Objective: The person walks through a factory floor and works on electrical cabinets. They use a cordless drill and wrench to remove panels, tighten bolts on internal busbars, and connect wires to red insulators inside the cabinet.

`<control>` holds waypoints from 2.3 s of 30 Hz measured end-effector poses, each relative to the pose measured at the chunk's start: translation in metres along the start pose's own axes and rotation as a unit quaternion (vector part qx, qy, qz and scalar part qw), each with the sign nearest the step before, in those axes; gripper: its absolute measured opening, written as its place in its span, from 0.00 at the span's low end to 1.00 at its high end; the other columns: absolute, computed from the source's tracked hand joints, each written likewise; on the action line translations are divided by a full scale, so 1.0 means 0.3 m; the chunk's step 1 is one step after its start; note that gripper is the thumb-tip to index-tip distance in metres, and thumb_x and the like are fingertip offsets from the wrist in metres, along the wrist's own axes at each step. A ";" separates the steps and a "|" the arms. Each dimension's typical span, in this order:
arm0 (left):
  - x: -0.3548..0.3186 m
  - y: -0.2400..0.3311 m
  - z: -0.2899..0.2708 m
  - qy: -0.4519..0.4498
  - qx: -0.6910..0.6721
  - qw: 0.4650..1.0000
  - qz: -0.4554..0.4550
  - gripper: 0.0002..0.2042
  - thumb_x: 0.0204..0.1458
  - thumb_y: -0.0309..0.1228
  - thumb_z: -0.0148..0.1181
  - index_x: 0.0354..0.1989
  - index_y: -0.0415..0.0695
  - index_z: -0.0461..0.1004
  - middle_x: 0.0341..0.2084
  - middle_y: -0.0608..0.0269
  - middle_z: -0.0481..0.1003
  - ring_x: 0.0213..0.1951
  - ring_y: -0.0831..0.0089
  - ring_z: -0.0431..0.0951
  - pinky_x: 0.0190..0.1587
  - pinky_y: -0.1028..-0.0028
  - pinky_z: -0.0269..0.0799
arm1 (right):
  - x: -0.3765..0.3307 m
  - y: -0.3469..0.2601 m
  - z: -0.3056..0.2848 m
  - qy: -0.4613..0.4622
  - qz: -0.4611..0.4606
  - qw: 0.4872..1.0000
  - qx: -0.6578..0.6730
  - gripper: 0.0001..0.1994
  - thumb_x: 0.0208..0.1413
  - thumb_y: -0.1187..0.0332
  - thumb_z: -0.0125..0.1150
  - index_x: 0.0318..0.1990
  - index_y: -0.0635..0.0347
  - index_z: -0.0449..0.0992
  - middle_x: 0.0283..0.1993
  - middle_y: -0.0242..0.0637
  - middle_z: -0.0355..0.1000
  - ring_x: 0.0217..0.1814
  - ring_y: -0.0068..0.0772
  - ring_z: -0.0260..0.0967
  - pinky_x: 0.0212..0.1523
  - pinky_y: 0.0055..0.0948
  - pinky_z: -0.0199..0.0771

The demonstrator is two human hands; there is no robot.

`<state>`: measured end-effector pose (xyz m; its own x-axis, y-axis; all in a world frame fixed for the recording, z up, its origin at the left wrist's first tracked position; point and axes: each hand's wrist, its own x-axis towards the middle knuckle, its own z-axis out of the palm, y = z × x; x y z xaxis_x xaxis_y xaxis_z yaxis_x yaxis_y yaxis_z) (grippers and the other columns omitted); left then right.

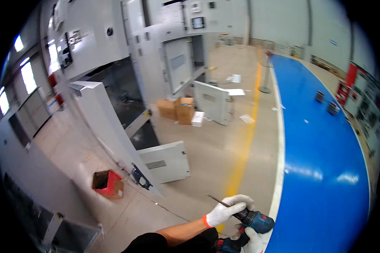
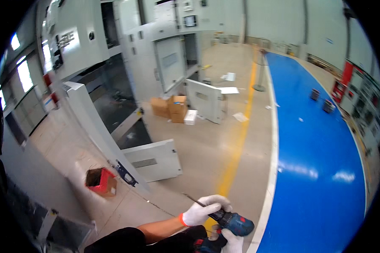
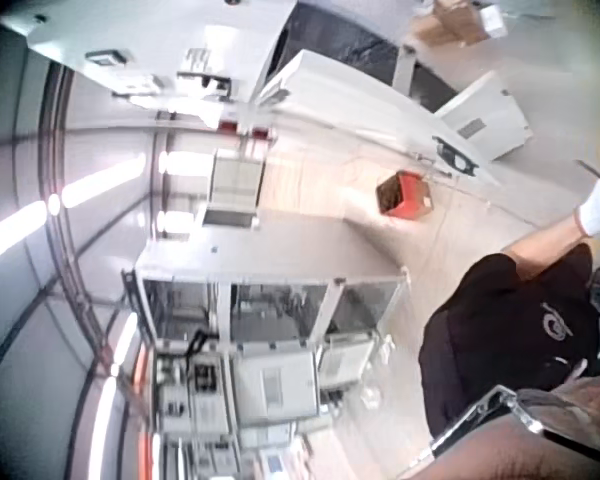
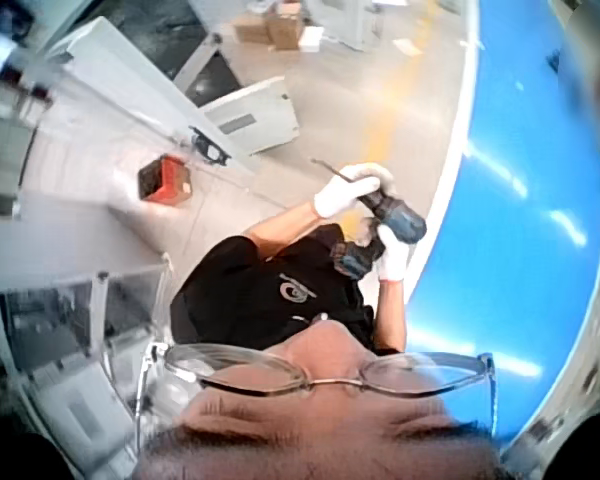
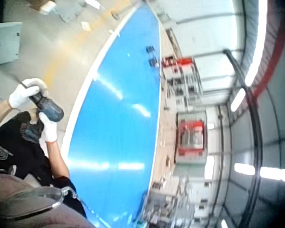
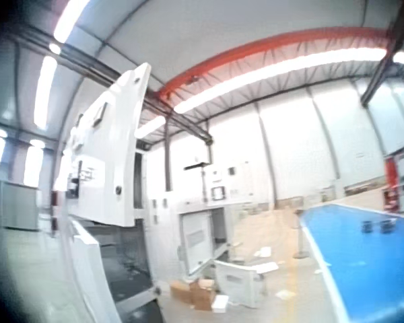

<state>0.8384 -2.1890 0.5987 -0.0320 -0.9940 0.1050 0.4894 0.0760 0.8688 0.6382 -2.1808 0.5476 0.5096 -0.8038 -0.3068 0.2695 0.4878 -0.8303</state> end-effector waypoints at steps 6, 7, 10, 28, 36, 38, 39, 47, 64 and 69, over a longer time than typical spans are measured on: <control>0.273 -0.129 -0.270 0.430 0.410 0.799 0.098 0.23 0.53 0.33 0.63 0.57 0.38 0.68 0.49 0.51 0.72 0.50 0.61 0.77 0.53 0.66 0.73 | 0.466 -0.312 0.040 0.062 -0.129 0.953 -0.266 0.12 0.52 0.70 0.70 0.42 0.63 0.79 0.38 0.34 0.77 0.37 0.28 0.72 0.40 0.30 0.74; 0.320 -0.125 -0.327 0.440 0.496 0.733 0.153 0.24 0.51 0.32 0.65 0.56 0.38 0.68 0.50 0.50 0.72 0.51 0.58 0.76 0.53 0.65 0.73 | 0.580 -0.335 0.014 0.048 -0.142 0.942 -0.301 0.11 0.52 0.70 0.70 0.41 0.64 0.79 0.37 0.34 0.77 0.36 0.28 0.72 0.39 0.29 0.74; 0.620 -0.056 -0.451 0.239 0.683 0.658 0.209 0.28 0.40 0.26 0.65 0.55 0.40 0.69 0.51 0.49 0.70 0.54 0.50 0.72 0.58 0.62 0.70 | 0.898 -0.429 -0.013 -0.002 -0.062 0.952 -0.301 0.11 0.51 0.70 0.70 0.39 0.64 0.78 0.36 0.35 0.76 0.35 0.29 0.72 0.37 0.29 0.73; 2.324 0.152 -1.070 -0.001 0.593 0.805 -0.024 0.10 0.44 0.30 0.62 0.34 0.43 0.71 0.26 0.50 0.77 0.32 0.48 0.79 0.35 0.58 0.74 | 2.594 -1.140 -0.131 -0.202 -0.060 0.908 -0.362 0.14 0.48 0.68 0.72 0.43 0.62 0.81 0.38 0.36 0.80 0.38 0.25 0.75 0.43 0.30 0.77; 3.121 0.240 -1.259 -0.039 0.478 0.873 -0.093 0.11 0.43 0.28 0.65 0.35 0.42 0.75 0.27 0.47 0.77 0.31 0.47 0.77 0.37 0.62 0.74 | 3.344 -1.683 -0.189 -0.309 0.011 0.843 -0.441 0.16 0.50 0.64 0.72 0.44 0.62 0.81 0.34 0.38 0.80 0.37 0.25 0.76 0.41 0.31 0.78; 3.289 0.217 -1.334 -0.036 0.480 0.870 -0.110 0.12 0.43 0.27 0.64 0.38 0.42 0.76 0.28 0.48 0.78 0.32 0.49 0.78 0.39 0.63 0.75 | 3.554 -1.742 -0.220 -0.326 -0.016 0.824 -0.463 0.23 0.47 0.57 0.73 0.47 0.64 0.78 0.36 0.44 0.79 0.37 0.36 0.78 0.46 0.37 0.78; 3.386 0.230 -1.377 -0.050 0.491 0.858 -0.139 0.12 0.43 0.27 0.64 0.38 0.42 0.76 0.29 0.49 0.79 0.32 0.51 0.79 0.40 0.64 0.75 | 3.661 -1.777 -0.224 -0.334 -0.028 0.815 -0.473 0.27 0.46 0.54 0.73 0.48 0.65 0.77 0.37 0.48 0.79 0.38 0.41 0.79 0.48 0.40 0.79; 4.177 0.129 -1.801 0.063 0.359 0.908 -0.206 0.17 0.48 0.30 0.62 0.46 0.40 0.72 0.26 0.58 0.77 0.32 0.65 0.77 0.43 0.69 0.73 | 4.643 -2.031 -0.293 -0.155 -0.070 0.689 -0.704 0.40 0.38 0.36 0.71 0.47 0.65 0.76 0.33 0.51 0.78 0.36 0.51 0.79 0.41 0.38 0.79; 6.058 0.492 -2.210 -0.220 0.554 0.783 0.177 0.11 0.41 0.30 0.65 0.34 0.42 0.75 0.32 0.54 0.74 0.40 0.53 0.74 0.43 0.60 0.69 | 6.444 -2.446 -0.483 -0.267 0.000 0.919 -0.289 0.28 0.63 0.41 0.47 0.51 0.59 0.73 0.43 0.37 0.75 0.43 0.30 0.73 0.46 0.35 0.74; 6.430 0.657 -2.442 -0.346 0.490 0.800 0.033 0.20 0.47 0.43 0.72 0.45 0.44 0.78 0.38 0.53 0.81 0.39 0.59 0.81 0.40 0.61 0.76 | 6.843 -2.576 -0.343 -0.336 0.030 0.862 -0.379 0.26 0.62 0.44 0.48 0.52 0.58 0.71 0.41 0.42 0.75 0.42 0.36 0.73 0.44 0.39 0.74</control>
<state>1.5117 -4.1493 0.6179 -0.6742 -0.7295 0.1149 -0.3969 0.4891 0.7767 1.3920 -4.2429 0.5114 0.9310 -0.2822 -0.2316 -0.2543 -0.0460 -0.9660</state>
